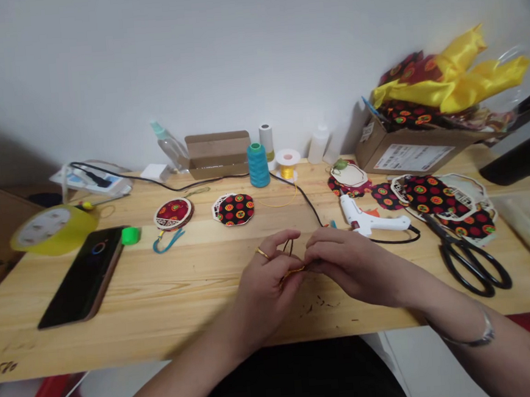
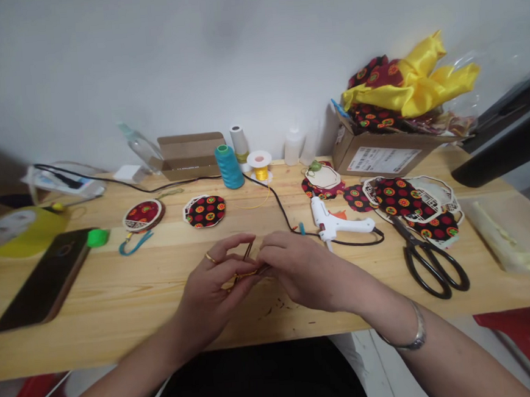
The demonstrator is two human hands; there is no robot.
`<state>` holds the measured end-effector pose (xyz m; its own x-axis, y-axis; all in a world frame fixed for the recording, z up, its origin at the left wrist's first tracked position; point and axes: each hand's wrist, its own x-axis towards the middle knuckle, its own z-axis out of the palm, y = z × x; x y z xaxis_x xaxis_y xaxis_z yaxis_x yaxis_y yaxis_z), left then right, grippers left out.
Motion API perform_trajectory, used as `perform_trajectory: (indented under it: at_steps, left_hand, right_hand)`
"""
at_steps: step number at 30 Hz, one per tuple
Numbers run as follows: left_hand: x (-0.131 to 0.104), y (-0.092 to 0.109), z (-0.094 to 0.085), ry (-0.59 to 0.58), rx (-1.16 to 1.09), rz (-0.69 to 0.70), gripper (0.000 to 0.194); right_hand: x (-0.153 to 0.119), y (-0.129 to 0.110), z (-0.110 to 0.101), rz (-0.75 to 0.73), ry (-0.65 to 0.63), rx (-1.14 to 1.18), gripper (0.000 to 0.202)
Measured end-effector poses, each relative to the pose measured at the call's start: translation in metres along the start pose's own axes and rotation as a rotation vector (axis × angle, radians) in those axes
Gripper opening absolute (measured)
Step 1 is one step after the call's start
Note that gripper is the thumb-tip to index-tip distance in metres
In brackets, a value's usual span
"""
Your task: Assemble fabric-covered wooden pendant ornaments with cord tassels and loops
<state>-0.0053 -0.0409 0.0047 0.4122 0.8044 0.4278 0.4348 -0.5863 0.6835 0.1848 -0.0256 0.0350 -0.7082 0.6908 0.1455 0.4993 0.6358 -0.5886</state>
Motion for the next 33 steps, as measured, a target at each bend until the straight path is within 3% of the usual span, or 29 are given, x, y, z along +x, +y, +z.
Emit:
perform_trajectory:
  at_steps: [9, 15, 19, 23, 29, 33]
  left_hand:
    - [0.001, -0.001, 0.001, 0.006, -0.001, 0.005, 0.019]
    - [0.007, 0.000, -0.008, -0.095, -0.042, -0.108, 0.022]
    - [0.011, -0.002, -0.014, -0.080, -0.275, -0.241, 0.020]
    - [0.013, -0.005, -0.014, 0.027, -0.598, -0.478, 0.030]
    - [0.019, -0.010, -0.017, 0.123, -0.521, -0.659, 0.013]
    - [0.018, -0.015, -0.018, 0.167, -0.661, -0.789, 0.040]
  right_hand:
    - [-0.001, 0.004, 0.004, 0.010, 0.014, 0.039, 0.025]
    - [-0.001, 0.009, 0.003, 0.015, 0.076, 0.106, 0.022]
    - [0.000, 0.011, 0.000, 0.025, 0.094, 0.153, 0.019]
    - [0.001, 0.013, -0.004, 0.064, 0.110, 0.181, 0.017]
    - [0.001, 0.018, -0.009, 0.118, 0.177, 0.228, 0.013]
    - [0.002, 0.022, -0.012, 0.183, 0.232, 0.319, 0.009]
